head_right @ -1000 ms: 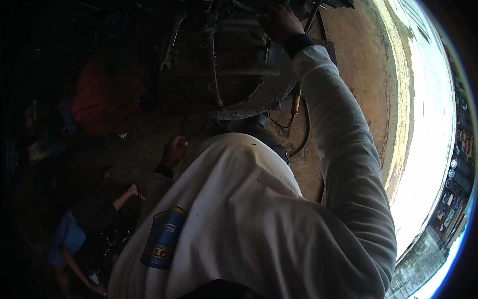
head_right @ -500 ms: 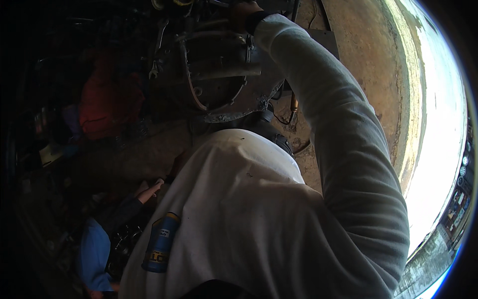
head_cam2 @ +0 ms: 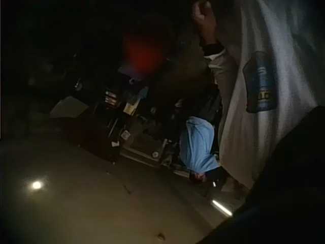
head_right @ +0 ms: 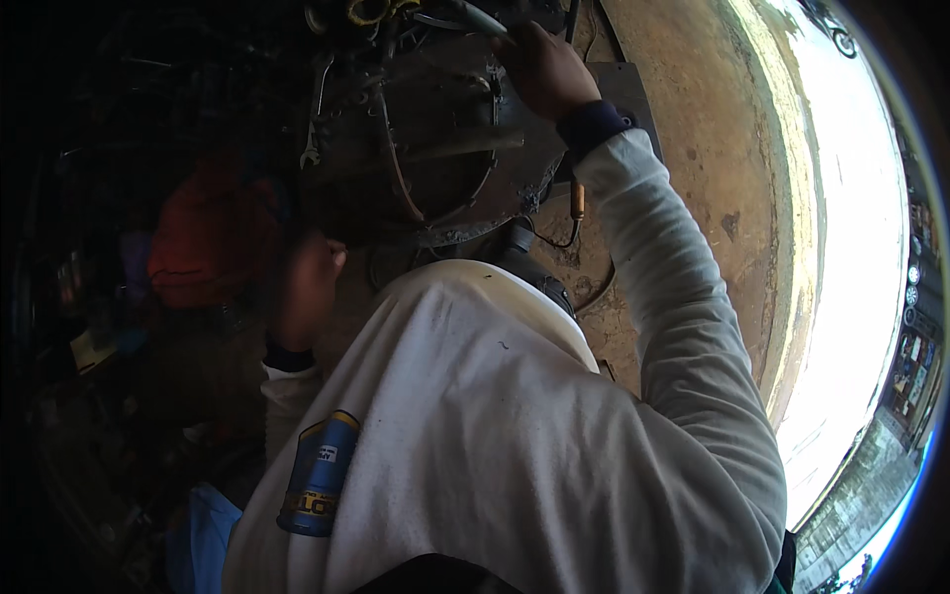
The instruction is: The person secures a metal fastener onto a circular metal structure using a wrench and a hammer.
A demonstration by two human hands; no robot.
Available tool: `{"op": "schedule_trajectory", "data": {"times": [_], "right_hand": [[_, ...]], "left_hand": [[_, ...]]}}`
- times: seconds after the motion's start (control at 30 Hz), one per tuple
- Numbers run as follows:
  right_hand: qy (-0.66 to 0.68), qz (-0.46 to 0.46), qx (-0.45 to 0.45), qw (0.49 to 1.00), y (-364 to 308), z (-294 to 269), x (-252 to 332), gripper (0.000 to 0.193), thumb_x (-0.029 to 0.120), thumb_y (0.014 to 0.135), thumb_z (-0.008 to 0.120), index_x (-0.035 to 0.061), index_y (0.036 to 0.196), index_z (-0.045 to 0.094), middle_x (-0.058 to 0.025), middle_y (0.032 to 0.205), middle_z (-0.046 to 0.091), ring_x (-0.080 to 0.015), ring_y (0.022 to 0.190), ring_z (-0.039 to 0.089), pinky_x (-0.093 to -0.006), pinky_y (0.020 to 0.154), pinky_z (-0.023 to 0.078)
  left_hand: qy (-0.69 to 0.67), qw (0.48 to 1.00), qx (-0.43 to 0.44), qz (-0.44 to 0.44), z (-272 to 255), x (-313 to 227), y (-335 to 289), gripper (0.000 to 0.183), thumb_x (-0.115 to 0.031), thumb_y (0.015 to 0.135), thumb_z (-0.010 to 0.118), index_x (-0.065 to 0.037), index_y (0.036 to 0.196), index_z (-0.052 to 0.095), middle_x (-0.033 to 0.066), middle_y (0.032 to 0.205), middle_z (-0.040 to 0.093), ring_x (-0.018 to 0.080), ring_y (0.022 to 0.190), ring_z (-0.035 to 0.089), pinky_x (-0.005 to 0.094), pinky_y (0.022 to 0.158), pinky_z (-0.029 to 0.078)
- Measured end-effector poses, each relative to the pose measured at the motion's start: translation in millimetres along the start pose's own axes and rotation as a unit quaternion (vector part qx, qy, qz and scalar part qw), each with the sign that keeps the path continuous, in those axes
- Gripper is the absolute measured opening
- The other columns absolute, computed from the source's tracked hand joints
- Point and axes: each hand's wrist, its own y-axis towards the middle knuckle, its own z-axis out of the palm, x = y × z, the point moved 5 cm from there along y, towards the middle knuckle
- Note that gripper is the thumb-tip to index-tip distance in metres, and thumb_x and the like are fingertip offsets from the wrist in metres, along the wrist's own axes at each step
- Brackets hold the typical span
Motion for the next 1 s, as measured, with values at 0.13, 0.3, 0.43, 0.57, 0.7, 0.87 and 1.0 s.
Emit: {"op": "schedule_trajectory", "data": {"times": [0.13,0.3,0.43,0.57,0.7,0.87,1.0], "right_hand": [[0.078,0.217,-0.015,0.973,-110.2,-17.3,19.6,0.032,0.033,0.101,0.058,0.0012,0.104,0.058,-0.0220,0.085,0.065,-0.0446,0.080,0.063,-0.0477,0.070,0.048],[0.054,0.245,0.012,0.968,-197.3,-9.6,49.6,0.021,0.019,0.100,0.059,-0.0016,0.101,0.052,-0.0264,0.082,0.061,-0.0495,0.078,0.059,-0.0503,0.066,0.046],[-0.029,0.192,0.030,0.981,-210.3,7.7,55.4,0.027,0.019,0.098,0.062,-0.0019,0.104,0.046,-0.0276,0.080,0.059,-0.0501,0.078,0.059,-0.0553,0.065,0.044],[-0.026,0.249,0.037,0.967,-204.2,11.2,64.2,0.028,0.021,0.098,0.061,-0.0010,0.108,0.047,-0.0289,0.082,0.061,-0.0508,0.079,0.060,-0.0559,0.065,0.045],[-0.003,0.274,0.032,0.961,-207.0,16.8,64.7,0.028,0.022,0.099,0.060,-0.0002,0.111,0.049,-0.0295,0.085,0.062,-0.0512,0.081,0.061,-0.0565,0.066,0.045],[-0.044,0.241,-0.001,0.970,-192.3,0.1,78.6,0.026,0.020,0.099,0.061,0.0000,0.111,0.050,-0.0279,0.086,0.063,-0.0496,0.081,0.062,-0.0531,0.065,0.048],[0.045,0.144,-0.147,0.978,-156.9,-52.0,113.6,0.025,0.018,0.100,0.060,-0.0001,0.114,0.051,-0.0178,0.083,0.064,-0.0332,0.072,0.066,-0.0424,0.062,0.050]], "left_hand": [[0.031,0.976,-0.201,0.080,-24.4,-6.8,25.7,0.023,-0.018,0.096,0.067,-0.002,0.112,0.065,0.0121,0.107,0.068,0.0237,0.100,0.065,0.0349,0.090,0.049],[0.202,0.895,-0.318,0.239,-33.1,1.9,68.0,0.036,-0.029,0.097,0.066,-0.001,0.120,0.062,0.0161,0.118,0.064,0.0315,0.112,0.061,0.0387,0.095,0.048],[0.165,0.930,-0.264,0.197,-18.6,16.9,91.4,0.046,-0.040,0.097,0.065,-0.002,0.123,0.061,0.0174,0.115,0.065,0.0367,0.111,0.062,0.0417,0.092,0.050],[0.175,0.933,-0.243,0.202,-13.0,32.2,101.4,0.047,-0.042,0.096,0.065,-0.004,0.125,0.060,0.0175,0.113,0.066,0.0385,0.106,0.064,0.0439,0.088,0.051],[0.213,0.915,-0.245,0.239,-11.3,31.3,100.1,0.047,-0.041,0.096,0.066,-0.005,0.124,0.059,0.0171,0.112,0.067,0.0376,0.103,0.065,0.0450,0.085,0.052],[0.210,0.920,-0.234,0.235,-12.2,21.9,98.5,0.046,-0.040,0.094,0.069,-0.004,0.121,0.059,0.0169,0.114,0.065,0.0366,0.108,0.062,0.0459,0.090,0.049],[0.232,0.911,-0.241,0.240,-13.9,21.0,94.7,0.045,-0.037,0.093,0.070,-0.003,0.120,0.058,0.0189,0.119,0.061,0.0374,0.113,0.058,0.0472,0.096,0.046]]}}
